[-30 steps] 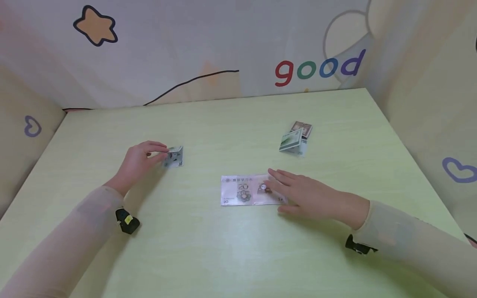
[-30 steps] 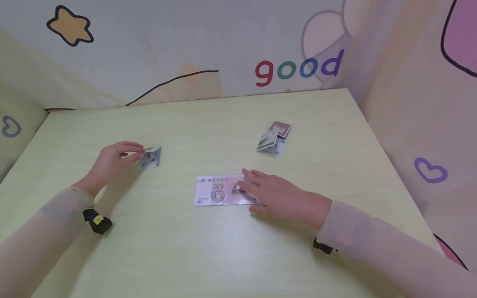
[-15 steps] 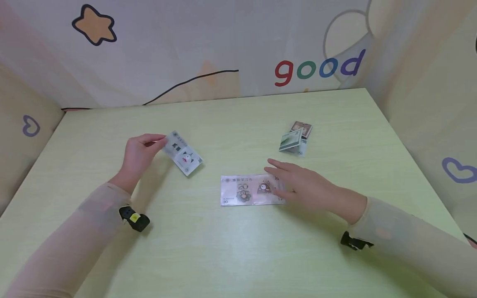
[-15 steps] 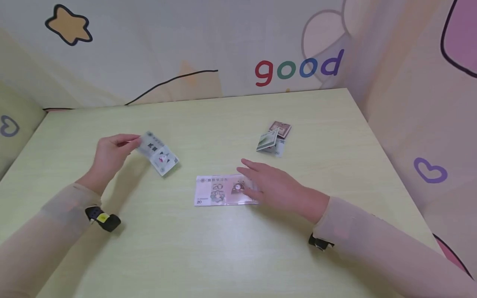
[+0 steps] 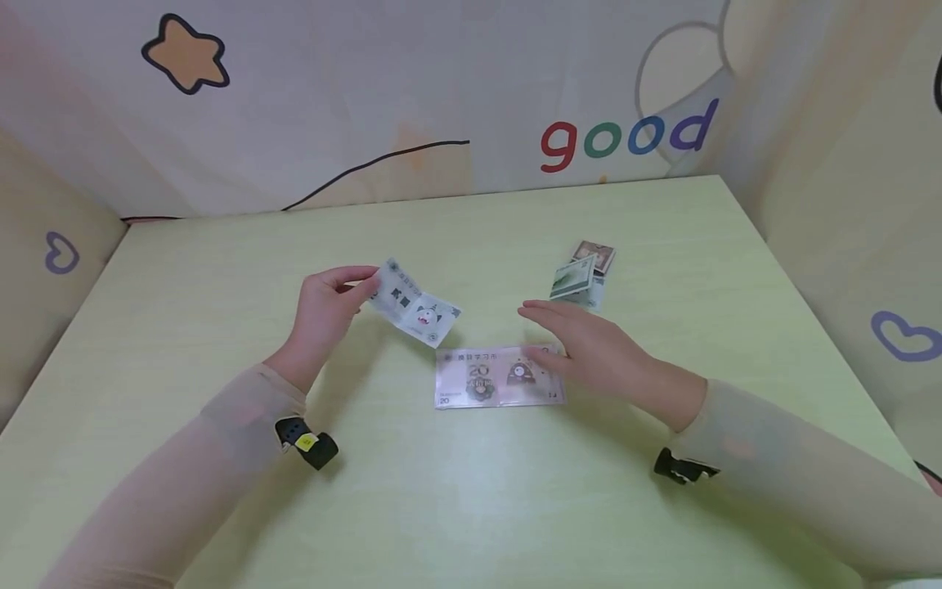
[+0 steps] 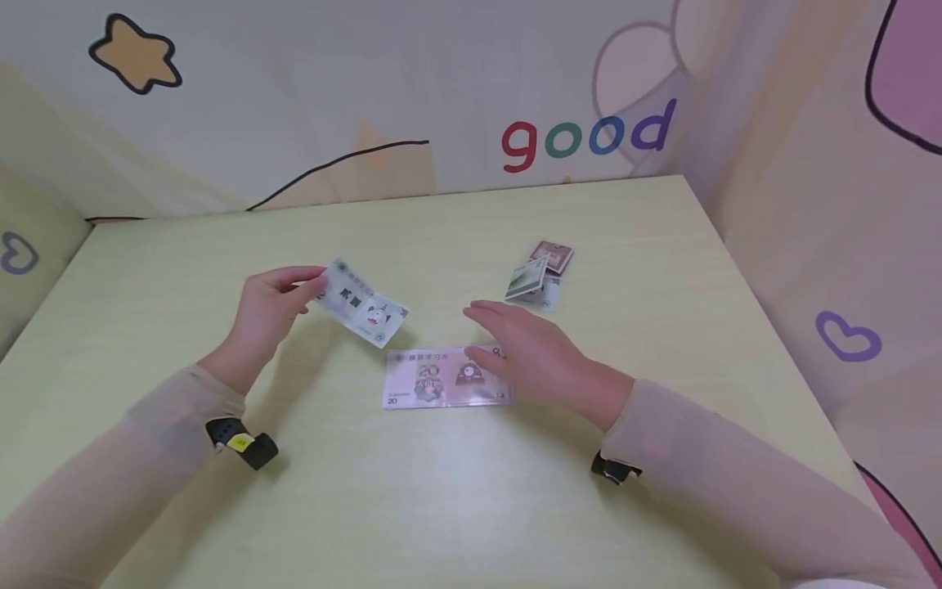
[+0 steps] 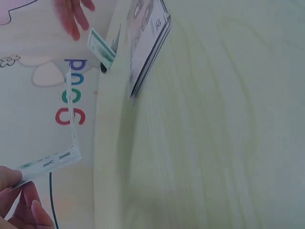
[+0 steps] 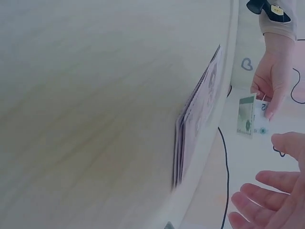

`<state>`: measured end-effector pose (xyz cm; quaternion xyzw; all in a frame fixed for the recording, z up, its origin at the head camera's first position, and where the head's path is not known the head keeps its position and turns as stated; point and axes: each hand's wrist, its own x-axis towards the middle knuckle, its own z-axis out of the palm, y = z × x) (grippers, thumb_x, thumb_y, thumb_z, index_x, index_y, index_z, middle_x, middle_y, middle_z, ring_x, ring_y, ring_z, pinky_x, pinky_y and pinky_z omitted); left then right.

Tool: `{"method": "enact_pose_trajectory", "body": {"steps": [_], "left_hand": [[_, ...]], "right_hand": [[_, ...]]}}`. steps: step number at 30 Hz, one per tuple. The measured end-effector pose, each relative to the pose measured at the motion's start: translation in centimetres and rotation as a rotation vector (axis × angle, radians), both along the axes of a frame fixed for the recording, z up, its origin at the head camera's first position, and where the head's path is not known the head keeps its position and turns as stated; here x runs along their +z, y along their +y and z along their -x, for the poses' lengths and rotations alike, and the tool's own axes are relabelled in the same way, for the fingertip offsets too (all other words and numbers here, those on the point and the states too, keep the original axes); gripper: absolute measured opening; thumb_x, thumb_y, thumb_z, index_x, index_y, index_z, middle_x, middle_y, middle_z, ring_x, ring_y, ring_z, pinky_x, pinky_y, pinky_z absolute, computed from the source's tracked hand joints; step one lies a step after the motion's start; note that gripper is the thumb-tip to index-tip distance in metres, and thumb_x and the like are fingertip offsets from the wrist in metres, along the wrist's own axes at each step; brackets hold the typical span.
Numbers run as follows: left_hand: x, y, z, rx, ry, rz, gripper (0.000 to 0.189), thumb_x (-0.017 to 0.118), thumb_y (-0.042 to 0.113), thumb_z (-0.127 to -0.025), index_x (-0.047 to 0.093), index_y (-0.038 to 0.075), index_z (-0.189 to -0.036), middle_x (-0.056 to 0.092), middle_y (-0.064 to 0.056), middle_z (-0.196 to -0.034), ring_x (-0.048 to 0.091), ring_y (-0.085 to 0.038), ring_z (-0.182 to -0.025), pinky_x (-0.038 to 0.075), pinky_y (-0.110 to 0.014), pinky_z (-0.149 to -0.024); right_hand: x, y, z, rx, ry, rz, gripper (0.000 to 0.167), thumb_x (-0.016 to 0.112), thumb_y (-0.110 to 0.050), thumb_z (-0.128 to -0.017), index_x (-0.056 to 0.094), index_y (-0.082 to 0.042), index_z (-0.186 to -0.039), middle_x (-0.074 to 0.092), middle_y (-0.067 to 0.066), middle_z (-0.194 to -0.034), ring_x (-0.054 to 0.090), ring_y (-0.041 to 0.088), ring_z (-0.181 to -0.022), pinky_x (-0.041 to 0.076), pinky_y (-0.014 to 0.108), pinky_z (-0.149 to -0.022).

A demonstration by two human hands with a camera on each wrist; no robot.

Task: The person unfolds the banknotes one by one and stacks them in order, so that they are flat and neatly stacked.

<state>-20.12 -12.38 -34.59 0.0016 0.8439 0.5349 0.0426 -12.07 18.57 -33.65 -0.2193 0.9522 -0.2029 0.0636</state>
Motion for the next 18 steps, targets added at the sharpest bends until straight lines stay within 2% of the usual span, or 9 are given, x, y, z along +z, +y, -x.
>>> {"method": "enact_pose_trajectory", "body": {"steps": [8,18], "left_hand": [[-0.5,3.2,-0.8,-0.011,-0.007,-0.053,0.027,0.061,0.019,-0.091,0.067,0.008,-0.115,0.060,-0.005,-0.117,0.052,-0.021,-0.088,0.047,-0.025,-0.071],[-1.1,5.7,-2.1,-0.016,0.005,-0.125,0.024,0.062,0.015,-0.090,0.068,0.005,-0.111,0.062,-0.006,-0.114,0.054,-0.019,-0.083,0.046,-0.022,-0.065]], "right_hand": [[0.7,-1.0,0.5,-0.037,0.004,-0.003,0.061,0.061,-0.037,-0.090,0.042,-0.005,-0.139,0.042,0.011,-0.142,0.039,0.029,-0.129,0.035,0.048,-0.102],[0.9,-2.8,0.9,-0.046,-0.004,-0.123,0.076,0.064,-0.052,-0.083,0.041,-0.006,-0.140,0.042,0.010,-0.142,0.041,0.028,-0.128,0.037,0.044,-0.101]]}}
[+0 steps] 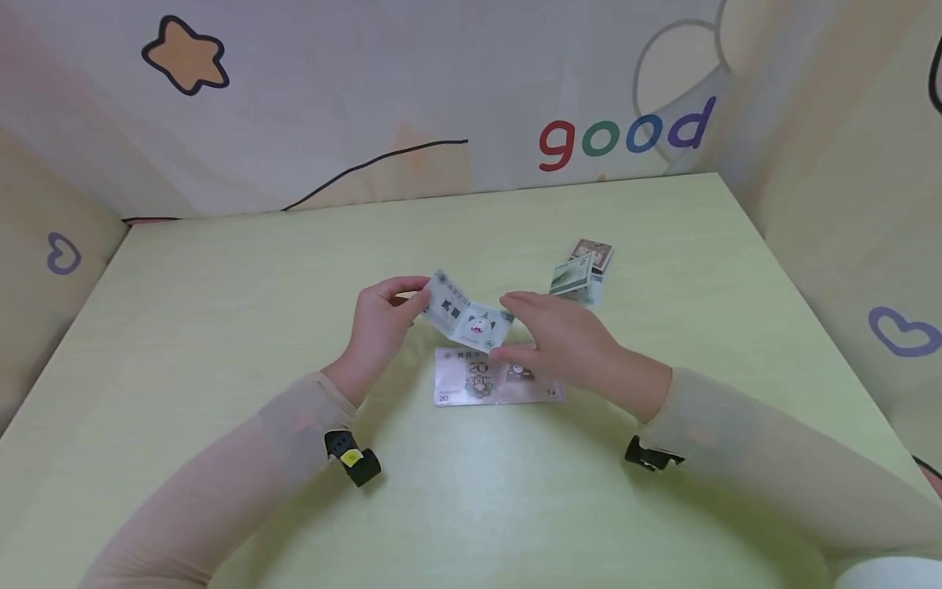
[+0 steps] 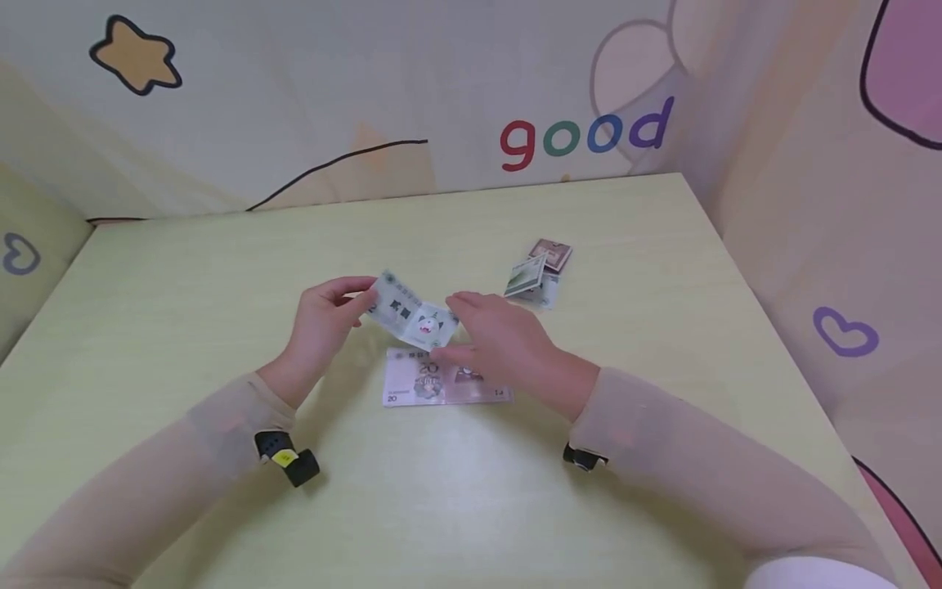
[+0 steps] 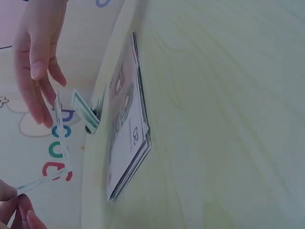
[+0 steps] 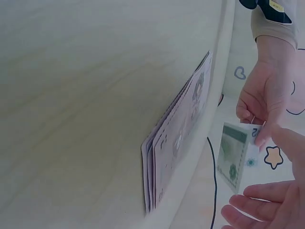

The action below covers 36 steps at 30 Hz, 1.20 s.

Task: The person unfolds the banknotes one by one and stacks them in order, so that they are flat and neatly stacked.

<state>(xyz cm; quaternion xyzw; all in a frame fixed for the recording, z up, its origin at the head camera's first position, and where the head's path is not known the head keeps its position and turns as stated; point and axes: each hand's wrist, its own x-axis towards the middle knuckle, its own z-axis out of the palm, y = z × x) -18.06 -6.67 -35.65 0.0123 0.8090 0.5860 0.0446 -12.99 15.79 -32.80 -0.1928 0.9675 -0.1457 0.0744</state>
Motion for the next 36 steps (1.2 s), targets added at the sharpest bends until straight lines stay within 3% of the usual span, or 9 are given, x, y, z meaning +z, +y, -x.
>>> {"method": "enact_pose_trajectory", "body": {"steps": [12,25,28,32,36], "left_hand": [[-0.4,1.1,-0.8,-0.015,-0.055,-0.061,0.024,0.061,0.017,-0.091,0.066,0.008,-0.113,0.058,-0.002,-0.118,0.058,-0.020,-0.091,0.049,-0.025,-0.068],[-0.5,1.4,-1.8,-0.067,-0.128,-0.130,0.029,0.061,0.012,-0.090,0.061,0.009,-0.119,0.059,-0.003,-0.116,0.058,-0.019,-0.096,0.051,-0.026,-0.071],[-0.5,1.2,-1.8,-0.130,-0.131,-0.104,0.041,0.062,0.011,-0.089,0.054,0.012,-0.129,0.056,-0.005,-0.119,0.057,-0.021,-0.098,0.051,-0.028,-0.073],[-0.6,0.5,-1.5,-0.276,-0.121,-0.036,0.057,0.062,0.009,-0.089,0.040,0.015,-0.141,0.050,-0.011,-0.125,0.061,-0.024,-0.095,0.053,-0.030,-0.075],[-0.4,-0.3,-1.4,-0.374,-0.086,0.065,0.058,0.062,0.009,-0.089,0.039,0.013,-0.142,0.047,-0.011,-0.129,0.063,-0.024,-0.095,0.053,-0.033,-0.079]], "right_hand": [[-1.1,-0.1,0.5,0.046,0.063,-0.151,0.074,0.064,-0.053,-0.082,0.049,-0.001,-0.132,0.053,0.013,-0.130,0.053,0.026,-0.115,0.046,0.039,-0.092],[-2.2,0.9,0.9,0.055,0.052,-0.163,0.073,0.065,-0.046,-0.084,0.045,0.004,-0.134,0.048,0.017,-0.135,0.046,0.032,-0.123,0.038,0.044,-0.100],[-2.2,1.2,0.9,0.055,0.032,-0.147,0.072,0.066,-0.044,-0.085,0.045,0.003,-0.134,0.048,0.017,-0.135,0.044,0.031,-0.124,0.037,0.044,-0.101],[-2.1,1.6,0.9,0.065,0.009,-0.110,0.069,0.068,-0.039,-0.084,0.044,0.002,-0.135,0.047,0.016,-0.136,0.042,0.031,-0.126,0.035,0.044,-0.103],[-1.9,1.9,1.0,0.071,-0.004,-0.052,0.068,0.069,-0.036,-0.084,0.043,0.000,-0.136,0.045,0.015,-0.138,0.041,0.030,-0.127,0.034,0.044,-0.104]]}}
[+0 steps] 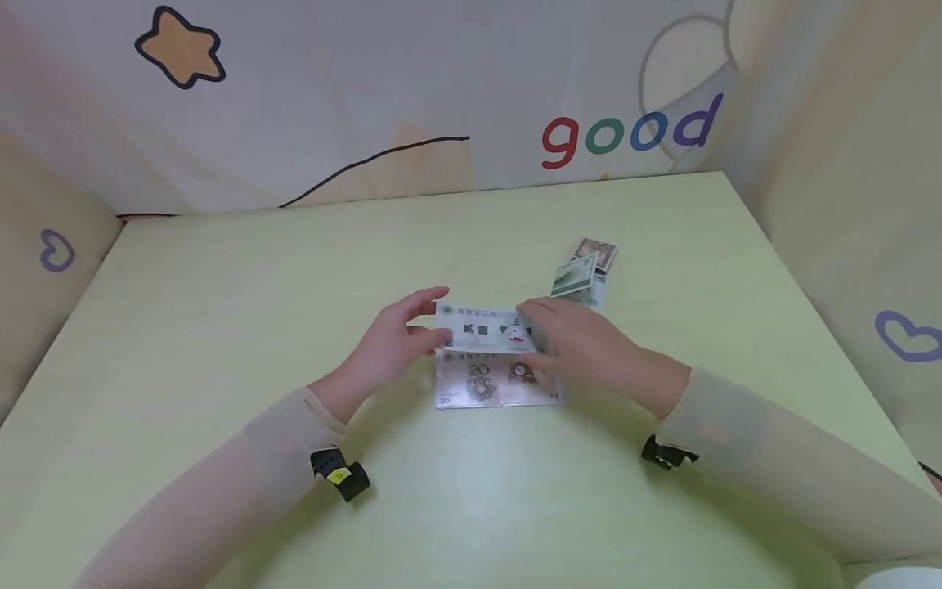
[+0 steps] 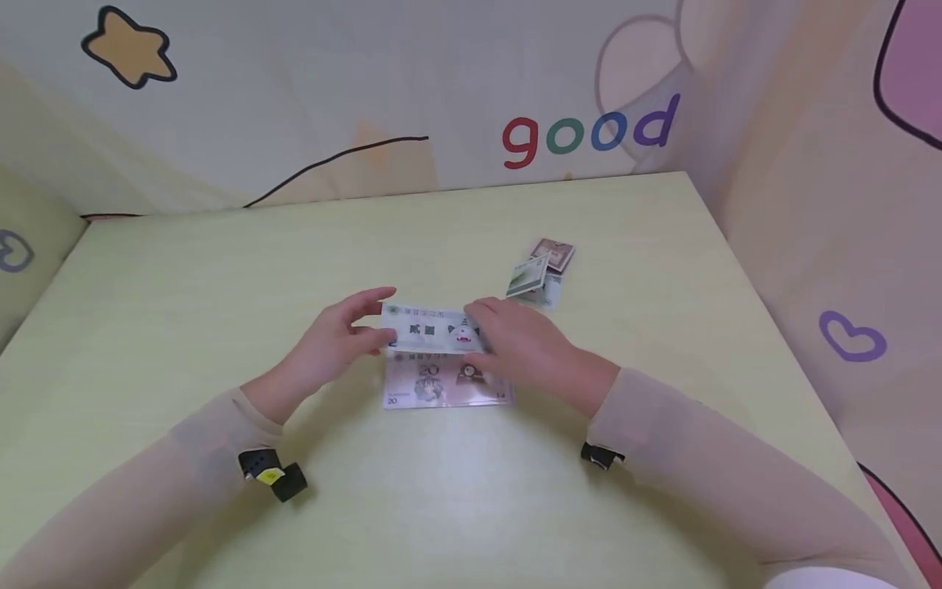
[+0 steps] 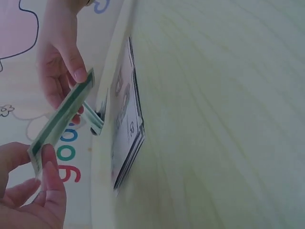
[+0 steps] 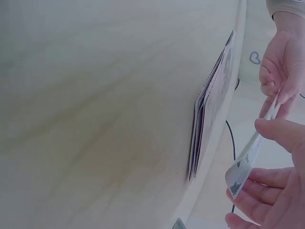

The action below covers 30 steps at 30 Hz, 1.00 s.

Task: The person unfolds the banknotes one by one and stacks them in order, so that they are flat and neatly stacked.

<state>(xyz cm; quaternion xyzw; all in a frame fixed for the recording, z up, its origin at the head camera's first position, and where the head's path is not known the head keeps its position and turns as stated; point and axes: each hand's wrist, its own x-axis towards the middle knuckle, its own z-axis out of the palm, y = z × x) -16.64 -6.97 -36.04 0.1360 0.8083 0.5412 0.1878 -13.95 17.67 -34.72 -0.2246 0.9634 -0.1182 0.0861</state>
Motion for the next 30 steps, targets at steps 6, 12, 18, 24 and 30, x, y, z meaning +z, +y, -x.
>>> {"method": "enact_pose_trajectory", "body": {"steps": [6,12,18,24,30], "left_hand": [[0.4,-0.4,-0.4,-0.165,0.344,0.404,0.062,0.071,0.024,-0.084,0.046,0.006,-0.137,0.039,-0.010,-0.141,0.050,-0.028,-0.117,0.046,-0.038,-0.092],[0.5,-0.3,-0.9,-0.263,0.664,0.622,0.067,0.076,0.037,-0.077,0.053,0.004,-0.131,0.045,-0.011,-0.137,0.046,-0.028,-0.122,0.038,-0.040,-0.101],[0.5,0.1,-1.4,-0.319,0.694,0.686,0.067,0.078,0.039,-0.074,0.056,0.004,-0.128,0.057,-0.008,-0.120,0.056,-0.023,-0.103,0.046,-0.034,-0.091],[0.5,0.5,-1.8,-0.392,0.749,0.753,0.064,0.076,0.040,-0.075,0.059,0.004,-0.125,0.059,-0.008,-0.116,0.057,-0.022,-0.098,0.046,-0.035,-0.090],[0.1,0.7,-2.4,-0.441,0.730,0.813,0.060,0.076,0.041,-0.076,0.061,0.005,-0.121,0.060,-0.007,-0.114,0.057,-0.021,-0.096,0.046,-0.034,-0.089]], "right_hand": [[0.1,-0.1,-0.3,0.014,-0.019,0.000,0.067,0.069,-0.034,-0.084,0.043,0.002,-0.136,0.045,0.016,-0.137,0.041,0.030,-0.127,0.033,0.044,-0.104],[0.1,-0.2,-0.6,0.032,-0.010,-0.019,0.068,0.069,-0.034,-0.084,0.043,0.001,-0.136,0.045,0.015,-0.137,0.042,0.030,-0.126,0.035,0.044,-0.103],[0.4,-0.2,-1.1,0.063,-0.009,-0.048,0.066,0.069,-0.033,-0.084,0.045,0.001,-0.135,0.047,0.016,-0.135,0.045,0.030,-0.123,0.038,0.043,-0.101],[0.5,0.0,-1.7,0.082,-0.029,-0.075,0.065,0.068,-0.033,-0.084,0.045,0.002,-0.134,0.048,0.016,-0.135,0.045,0.031,-0.122,0.038,0.043,-0.100],[0.0,-0.1,-2.2,0.115,-0.075,-0.110,0.067,0.069,-0.035,-0.084,0.045,0.002,-0.134,0.046,0.017,-0.136,0.043,0.032,-0.124,0.036,0.044,-0.101]]}}
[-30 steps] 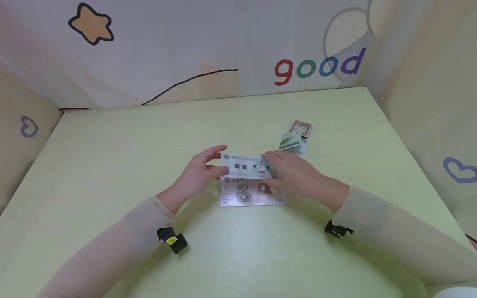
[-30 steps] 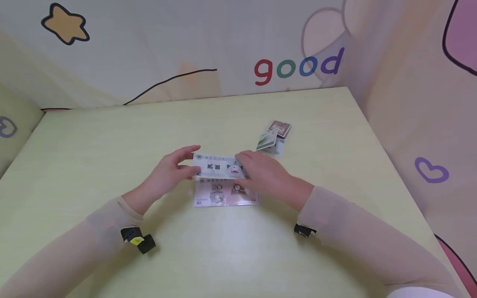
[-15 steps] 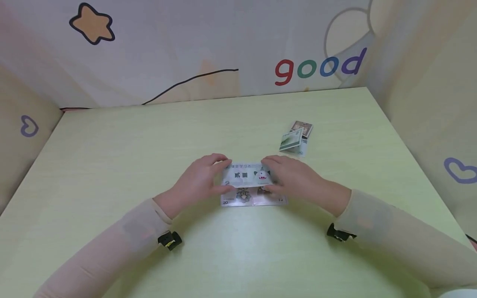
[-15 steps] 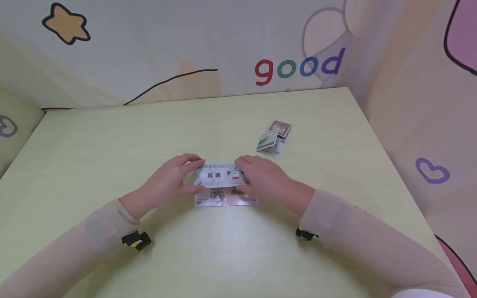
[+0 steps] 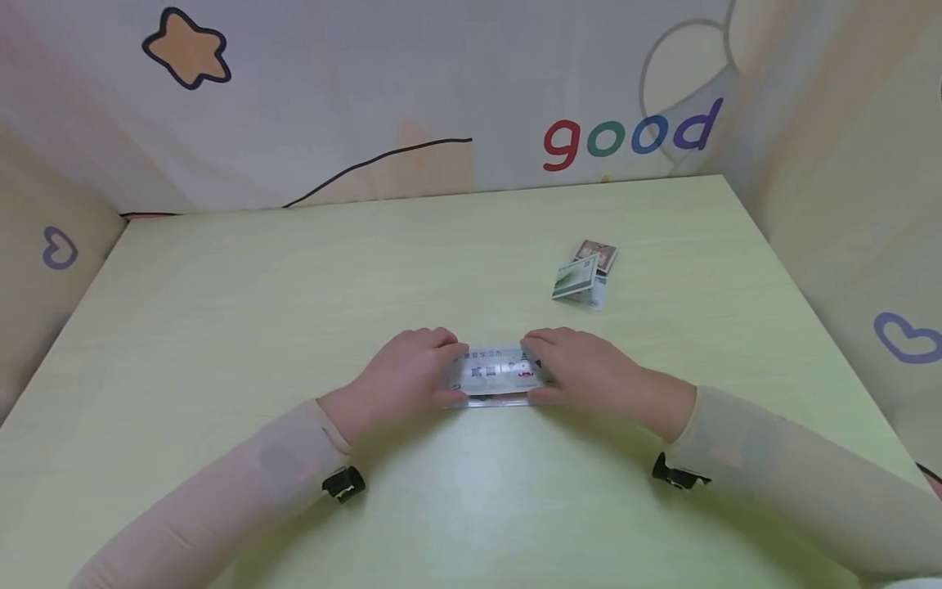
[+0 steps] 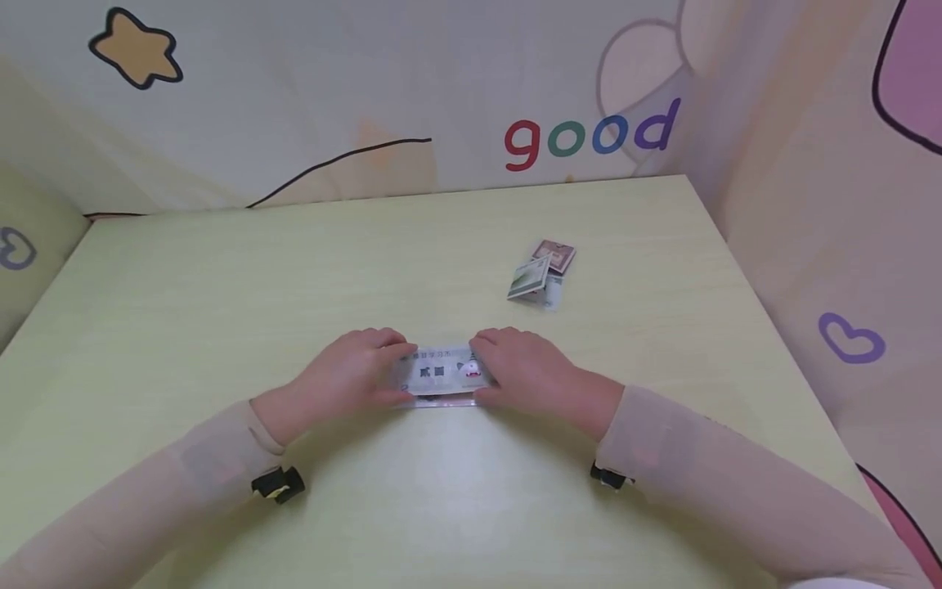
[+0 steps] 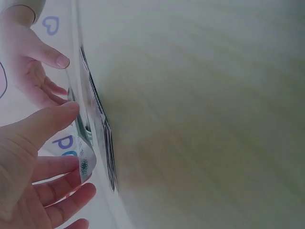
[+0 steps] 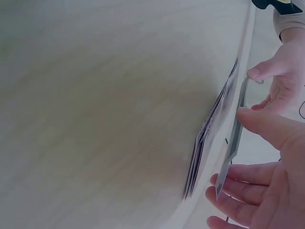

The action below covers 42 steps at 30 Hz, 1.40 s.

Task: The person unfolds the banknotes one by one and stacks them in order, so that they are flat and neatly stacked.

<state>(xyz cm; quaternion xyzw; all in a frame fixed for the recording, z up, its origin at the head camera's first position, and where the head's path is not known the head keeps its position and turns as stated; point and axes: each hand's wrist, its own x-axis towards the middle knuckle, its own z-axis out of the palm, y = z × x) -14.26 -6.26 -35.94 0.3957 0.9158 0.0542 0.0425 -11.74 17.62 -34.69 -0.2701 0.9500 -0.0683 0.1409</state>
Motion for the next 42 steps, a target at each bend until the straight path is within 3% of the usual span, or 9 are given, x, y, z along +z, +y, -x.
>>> {"method": "enact_pose_trajectory", "body": {"steps": [16,19,23,27,31,34,39,42], "left_hand": [[-0.4,0.7,-0.5,0.019,-0.021,0.091,0.054,0.075,0.042,-0.076,0.062,0.008,-0.116,0.057,-0.008,-0.117,0.056,-0.023,-0.098,0.043,-0.038,-0.088],[-0.4,0.8,-1.0,-0.002,0.014,0.126,0.055,0.073,0.041,-0.078,0.060,0.007,-0.120,0.053,-0.010,-0.125,0.053,-0.026,-0.110,0.042,-0.041,-0.092],[-0.3,0.8,-2.1,-0.083,0.072,0.157,0.056,0.070,0.038,-0.082,0.057,0.007,-0.126,0.047,-0.013,-0.135,0.043,-0.026,-0.124,0.039,-0.045,-0.098],[0.0,0.8,-3.5,-0.152,0.011,0.190,0.059,0.064,0.044,-0.085,0.052,0.011,-0.133,0.040,-0.015,-0.141,0.037,-0.027,-0.130,0.035,-0.045,-0.102],[0.1,0.6,-4.1,-0.149,-0.056,0.253,0.063,0.058,0.051,-0.087,0.047,0.016,-0.138,0.038,-0.015,-0.144,0.037,-0.028,-0.130,0.034,-0.042,-0.104],[0.1,0.6,-4.1,-0.154,-0.066,0.278,0.064,0.056,0.052,-0.088,0.044,0.017,-0.140,0.036,-0.014,-0.145,0.037,-0.028,-0.131,0.034,-0.041,-0.104],[0.0,0.6,-4.0,-0.158,-0.083,0.288,0.066,0.054,0.053,-0.089,0.041,0.017,-0.142,0.032,-0.015,-0.147,0.035,-0.028,-0.132,0.034,-0.041,-0.104],[0.0,0.6,-4.0,-0.152,-0.086,0.294,0.067,0.053,0.054,-0.089,0.040,0.018,-0.143,0.031,-0.014,-0.148,0.034,-0.028,-0.132,0.034,-0.041,-0.104]], "right_hand": [[-1.2,-0.1,0.0,0.087,0.044,-0.078,0.067,0.069,-0.038,-0.083,0.047,0.001,-0.132,0.046,0.014,-0.134,0.048,0.031,-0.116,0.043,0.043,-0.094],[-1.2,0.0,0.0,0.095,0.049,-0.087,0.067,0.068,-0.040,-0.083,0.047,0.001,-0.132,0.046,0.014,-0.134,0.048,0.031,-0.114,0.044,0.043,-0.093],[-1.1,0.1,0.1,0.102,0.064,-0.083,0.067,0.069,-0.040,-0.083,0.047,0.001,-0.131,0.046,0.014,-0.133,0.048,0.031,-0.114,0.044,0.042,-0.093],[-1.0,0.1,0.1,0.095,0.046,-0.074,0.066,0.068,-0.039,-0.083,0.047,0.001,-0.132,0.045,0.014,-0.134,0.047,0.031,-0.115,0.043,0.042,-0.094],[-0.9,-0.1,0.0,0.093,0.034,-0.088,0.067,0.068,-0.039,-0.084,0.046,0.001,-0.133,0.044,0.014,-0.135,0.046,0.031,-0.117,0.042,0.043,-0.096],[-1.0,-0.2,-0.3,0.108,0.014,-0.111,0.071,0.066,-0.040,-0.085,0.041,0.001,-0.137,0.039,0.015,-0.141,0.040,0.033,-0.126,0.037,0.045,-0.100],[-1.1,-0.6,-1.5,0.236,-0.075,-0.131,0.076,0.056,-0.047,-0.090,0.026,-0.007,-0.147,0.018,0.010,-0.154,0.016,0.032,-0.139,0.025,0.055,-0.105],[-1.0,-0.7,-2.0,0.278,-0.109,-0.148,0.076,0.052,-0.052,-0.090,0.023,-0.012,-0.149,0.014,0.007,-0.155,0.011,0.035,-0.140,0.020,0.063,-0.103]]}}
